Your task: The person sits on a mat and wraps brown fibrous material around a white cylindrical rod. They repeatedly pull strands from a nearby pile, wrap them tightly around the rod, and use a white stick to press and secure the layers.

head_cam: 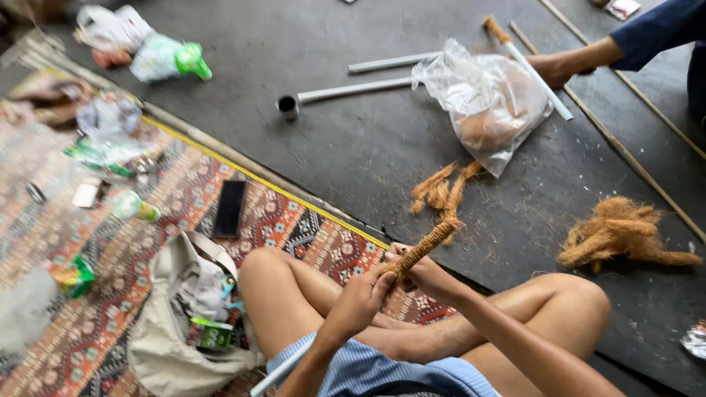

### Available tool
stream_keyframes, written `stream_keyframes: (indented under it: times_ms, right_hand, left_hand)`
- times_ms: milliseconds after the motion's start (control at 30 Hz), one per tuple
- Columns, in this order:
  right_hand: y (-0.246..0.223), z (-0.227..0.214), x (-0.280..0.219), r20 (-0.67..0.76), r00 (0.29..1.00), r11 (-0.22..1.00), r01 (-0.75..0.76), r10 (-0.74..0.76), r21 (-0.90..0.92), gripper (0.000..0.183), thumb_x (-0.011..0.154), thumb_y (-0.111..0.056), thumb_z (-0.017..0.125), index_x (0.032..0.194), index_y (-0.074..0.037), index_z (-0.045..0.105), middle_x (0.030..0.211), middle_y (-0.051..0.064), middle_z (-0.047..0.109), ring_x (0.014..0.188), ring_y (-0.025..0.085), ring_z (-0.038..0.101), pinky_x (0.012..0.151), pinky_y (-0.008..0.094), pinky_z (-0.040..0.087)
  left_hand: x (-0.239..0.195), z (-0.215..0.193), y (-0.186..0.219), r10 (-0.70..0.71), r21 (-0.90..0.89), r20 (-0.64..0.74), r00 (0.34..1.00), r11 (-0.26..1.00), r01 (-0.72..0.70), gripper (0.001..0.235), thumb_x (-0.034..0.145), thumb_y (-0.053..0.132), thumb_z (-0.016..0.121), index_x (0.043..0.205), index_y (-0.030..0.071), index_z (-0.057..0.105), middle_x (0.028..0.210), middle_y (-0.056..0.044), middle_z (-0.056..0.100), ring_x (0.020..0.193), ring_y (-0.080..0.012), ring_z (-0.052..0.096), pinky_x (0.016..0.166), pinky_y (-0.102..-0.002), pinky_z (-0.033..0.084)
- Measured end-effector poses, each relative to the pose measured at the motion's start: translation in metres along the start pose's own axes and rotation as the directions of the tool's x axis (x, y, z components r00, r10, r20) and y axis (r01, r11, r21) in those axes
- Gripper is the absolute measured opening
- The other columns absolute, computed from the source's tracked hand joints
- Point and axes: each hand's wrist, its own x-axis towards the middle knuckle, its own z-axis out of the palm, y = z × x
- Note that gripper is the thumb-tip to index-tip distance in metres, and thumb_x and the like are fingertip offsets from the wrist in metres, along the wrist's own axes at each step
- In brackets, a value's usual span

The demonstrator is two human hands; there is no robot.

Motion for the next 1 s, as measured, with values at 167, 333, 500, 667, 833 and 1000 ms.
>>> stream_keyframes:
  times_ms: [167, 333, 500, 667, 833, 1000]
  right_hand:
    - [-0.005, 0.016, 0.016, -0.225, 0.959, 0.983, 0.151, -0.171, -0.103, 0.027, 0.109, -0.033, 0.049, 0.093, -0.011, 0.046, 0.064, -0.002, 0.045, 0.048, 0.009, 0.038, 0.042, 0.026, 0.028]
    - [-0.071, 0.041, 0.040, -0.365, 0.862, 0.935, 0.344, -0.352, -0.089, 0.017, 0.109, -0.021, 0.041, 0.098, -0.011, 0.049, 0.070, -0.001, 0.049, 0.051, 0.010, 0.040, 0.041, 0.027, 0.032]
    - [-0.160, 0.048, 0.055, -0.291, 0.784, 0.822, 0.442, -0.549, -0.359, 0.018, 0.111, -0.018, 0.042, 0.097, -0.009, 0.050, 0.071, -0.001, 0.048, 0.053, 0.009, 0.043, 0.043, 0.026, 0.036]
    - [-0.217, 0.054, 0.058, -0.318, 0.779, 0.825, 0.417, -0.540, -0.381, 0.018, 0.110, -0.021, 0.042, 0.101, -0.011, 0.053, 0.070, -0.003, 0.049, 0.052, 0.006, 0.042, 0.044, 0.025, 0.037]
    - [-0.231, 0.060, 0.060, -0.352, 0.738, 0.816, 0.491, -0.576, -0.305, 0.020, 0.112, -0.023, 0.045, 0.098, -0.011, 0.051, 0.071, -0.002, 0.049, 0.052, 0.006, 0.039, 0.045, 0.026, 0.035]
    - [-0.216, 0.059, 0.047, -0.450, 0.710, 0.822, 0.560, -0.542, -0.106, 0.021, 0.114, -0.026, 0.047, 0.098, -0.013, 0.052, 0.075, -0.003, 0.054, 0.057, 0.006, 0.046, 0.051, 0.025, 0.038]
  left_hand:
    - [0.020, -0.013, -0.021, -0.054, -0.221, 0.078, 0.996, 0.973, 0.070, 0.041, 0.110, 0.036, 0.045, 0.123, 0.003, 0.066, 0.070, -0.001, 0.052, 0.058, -0.0106, 0.047, 0.052, -0.029, 0.041]
    - [0.065, -0.050, 0.004, 0.088, -0.333, 0.024, 0.996, 0.940, -0.075, 0.039, 0.113, 0.037, 0.042, 0.115, 0.005, 0.065, 0.068, 0.008, 0.044, 0.056, -0.0034, 0.038, 0.048, -0.022, 0.032]
    - [0.118, -0.088, 0.043, 0.166, -0.459, 0.009, 0.986, 0.877, -0.143, 0.038, 0.112, 0.039, 0.042, 0.116, 0.007, 0.062, 0.064, 0.007, 0.042, 0.047, -0.0035, 0.035, 0.040, -0.025, 0.027]
    - [0.147, -0.108, 0.078, 0.207, -0.390, -0.058, 0.977, 0.896, -0.213, 0.043, 0.112, 0.042, 0.042, 0.117, 0.004, 0.062, 0.066, 0.006, 0.044, 0.051, -0.0038, 0.037, 0.043, -0.024, 0.030]
    - [0.160, -0.117, 0.103, 0.309, -0.188, -0.121, 0.943, 0.926, -0.328, 0.050, 0.109, 0.044, 0.047, 0.127, 0.002, 0.065, 0.072, 0.005, 0.048, 0.063, -0.0049, 0.043, 0.054, -0.024, 0.041]
    - [0.162, -0.111, 0.100, 0.314, -0.210, -0.019, 0.949, 0.927, -0.311, 0.050, 0.111, 0.045, 0.045, 0.125, 0.001, 0.066, 0.070, 0.004, 0.049, 0.062, -0.0047, 0.042, 0.052, -0.024, 0.039]
